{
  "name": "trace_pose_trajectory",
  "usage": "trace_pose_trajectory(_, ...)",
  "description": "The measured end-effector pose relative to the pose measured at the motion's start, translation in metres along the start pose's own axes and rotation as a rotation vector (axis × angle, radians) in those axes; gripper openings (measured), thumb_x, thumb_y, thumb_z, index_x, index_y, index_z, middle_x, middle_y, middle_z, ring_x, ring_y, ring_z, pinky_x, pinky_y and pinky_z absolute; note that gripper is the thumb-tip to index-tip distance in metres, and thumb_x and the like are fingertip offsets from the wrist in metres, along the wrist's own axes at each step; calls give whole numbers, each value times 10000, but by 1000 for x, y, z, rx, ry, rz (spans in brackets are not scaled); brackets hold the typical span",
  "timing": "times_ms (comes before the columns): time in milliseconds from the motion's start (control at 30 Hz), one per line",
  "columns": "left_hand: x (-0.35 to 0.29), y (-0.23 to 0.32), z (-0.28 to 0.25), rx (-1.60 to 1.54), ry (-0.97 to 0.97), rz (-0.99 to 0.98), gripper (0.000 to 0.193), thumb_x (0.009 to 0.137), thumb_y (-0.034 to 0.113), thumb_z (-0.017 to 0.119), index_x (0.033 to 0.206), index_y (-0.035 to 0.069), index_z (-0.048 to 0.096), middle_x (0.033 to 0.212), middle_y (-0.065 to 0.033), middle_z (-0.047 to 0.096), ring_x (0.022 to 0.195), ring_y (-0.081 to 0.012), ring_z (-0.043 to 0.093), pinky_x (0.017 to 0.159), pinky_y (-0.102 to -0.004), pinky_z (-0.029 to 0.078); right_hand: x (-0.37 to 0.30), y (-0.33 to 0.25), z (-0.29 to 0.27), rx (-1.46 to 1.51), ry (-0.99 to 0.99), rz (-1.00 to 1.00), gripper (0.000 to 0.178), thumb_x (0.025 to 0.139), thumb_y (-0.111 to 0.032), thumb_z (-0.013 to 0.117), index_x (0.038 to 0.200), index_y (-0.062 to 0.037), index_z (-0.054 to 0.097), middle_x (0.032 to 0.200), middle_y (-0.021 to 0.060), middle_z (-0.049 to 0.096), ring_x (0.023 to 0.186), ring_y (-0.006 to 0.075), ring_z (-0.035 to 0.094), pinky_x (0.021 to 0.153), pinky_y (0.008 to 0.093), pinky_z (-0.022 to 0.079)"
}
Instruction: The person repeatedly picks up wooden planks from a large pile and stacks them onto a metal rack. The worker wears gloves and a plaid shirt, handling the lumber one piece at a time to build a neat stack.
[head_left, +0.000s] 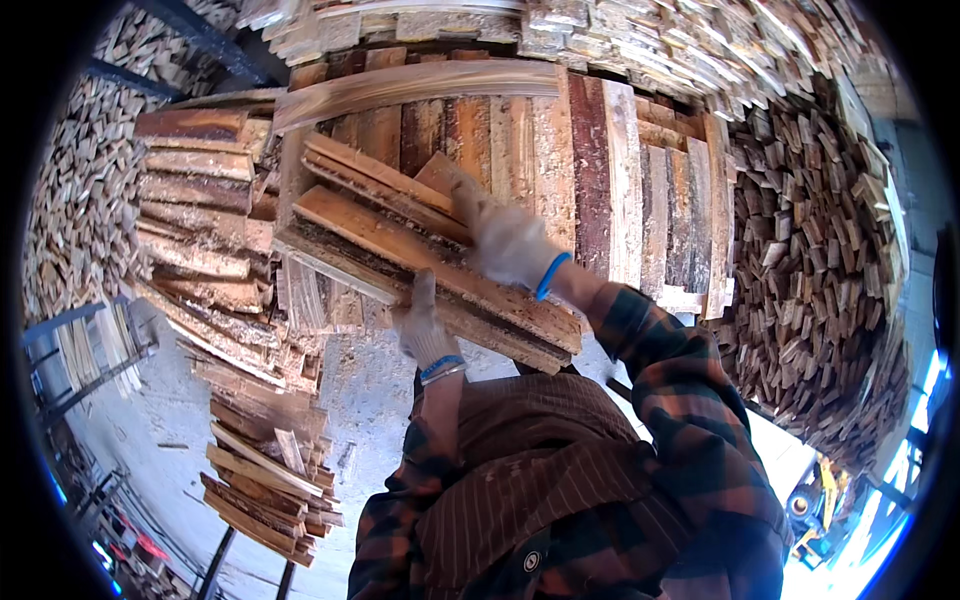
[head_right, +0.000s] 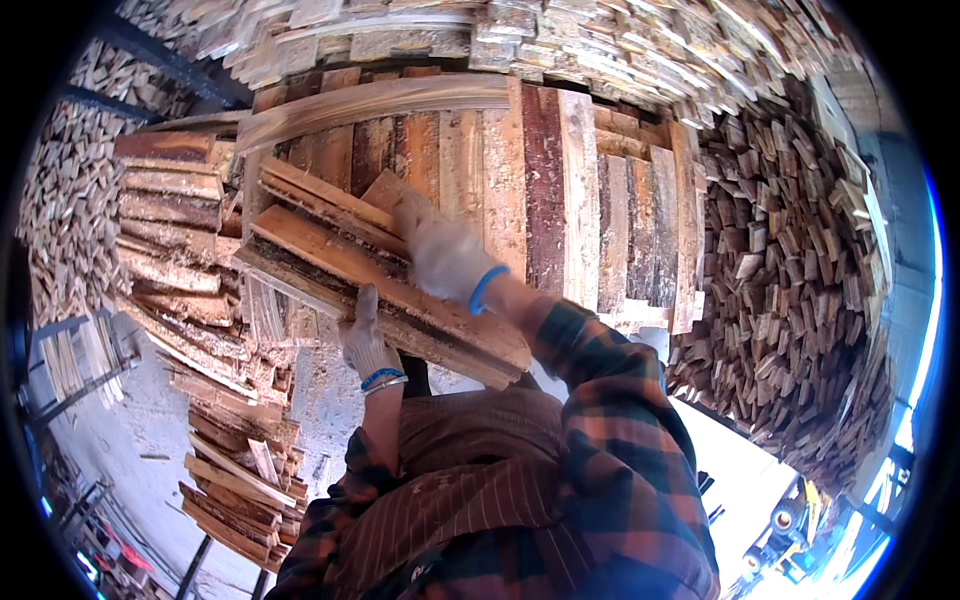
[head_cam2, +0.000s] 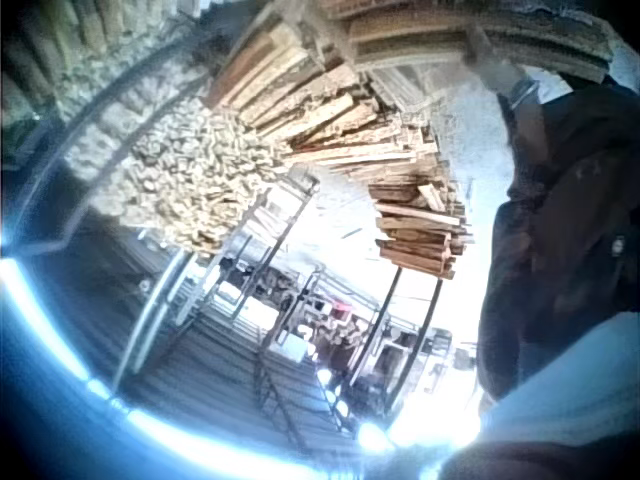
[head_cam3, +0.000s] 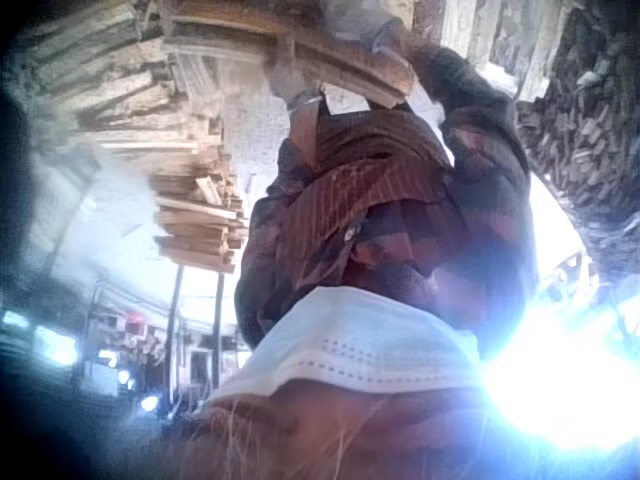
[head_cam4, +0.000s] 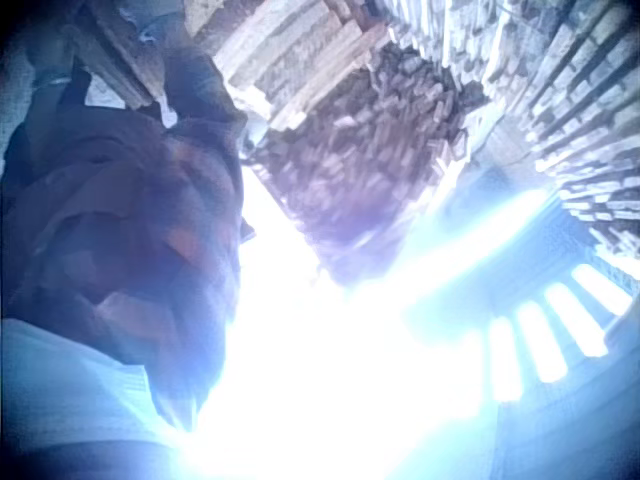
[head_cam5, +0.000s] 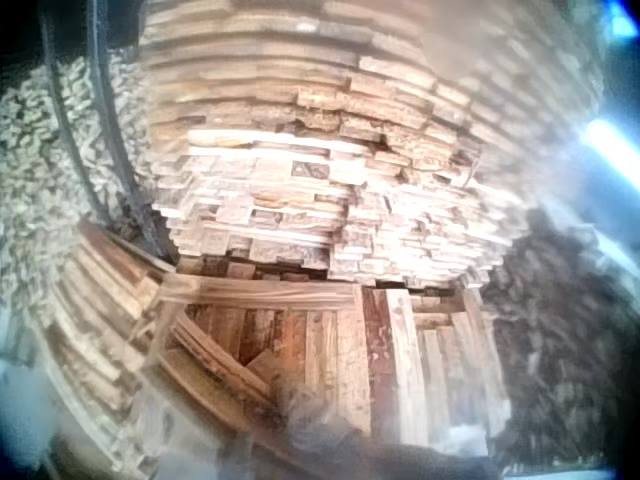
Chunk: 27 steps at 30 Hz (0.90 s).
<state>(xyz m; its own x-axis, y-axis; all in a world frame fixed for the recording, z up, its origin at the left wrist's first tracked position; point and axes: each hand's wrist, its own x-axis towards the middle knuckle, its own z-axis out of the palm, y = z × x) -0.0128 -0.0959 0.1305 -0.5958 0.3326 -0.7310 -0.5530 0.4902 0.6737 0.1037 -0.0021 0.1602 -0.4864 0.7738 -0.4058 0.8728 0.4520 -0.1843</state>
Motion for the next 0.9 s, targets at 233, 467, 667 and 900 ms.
trace_pose_trajectory(233, 45, -43, 18, 566, 2, 165, 463, 800, 212, 758, 1104, -88, 580, 1029, -152, 640, 774, -205, 624, 698, -346, 546, 5, 35, 21, 404, 343, -90, 750, 759, -192, 662, 1397, 0, 317, 1032, 230, 623, 843, 382, 652, 680, 452, 539)
trace_pose_trajectory(467, -19, -26, 34, 235, 48, 224, 583, 794, 392, 712, 1221, 14, 590, 1257, -193, 544, 1017, -313, 604, 870, -378, 537, -51, 124, 7, 1103, 62, 52, 933, 584, -267, 726, 1438, -128, 377, 1050, 255, 650, 1009, 346, 633, 855, 391, 502)
trace_pose_trajectory(667, 8, -31, 36, 994, 676, 381, 760, 793, 625, 628, 1239, 11, 584, 1165, -188, 636, 889, -325, 664, 733, -396, 549, -200, 293, 37, 1610, 264, 171, 918, 616, -195, 733, 1418, 51, 359, 1241, 203, 593, 1091, 253, 588, 937, 292, 451)
trace_pose_trajectory(900, -4, -36, 53, 992, 396, 660, 934, 771, 641, 649, 1434, 45, 371, 1283, -188, 581, 1021, -328, 635, 828, -422, 521, -328, 525, 121, 1598, 681, 668, 758, 759, -205, 694, 1410, 41, 392, 751, 92, 672, 617, 140, 612, 597, 250, 490)
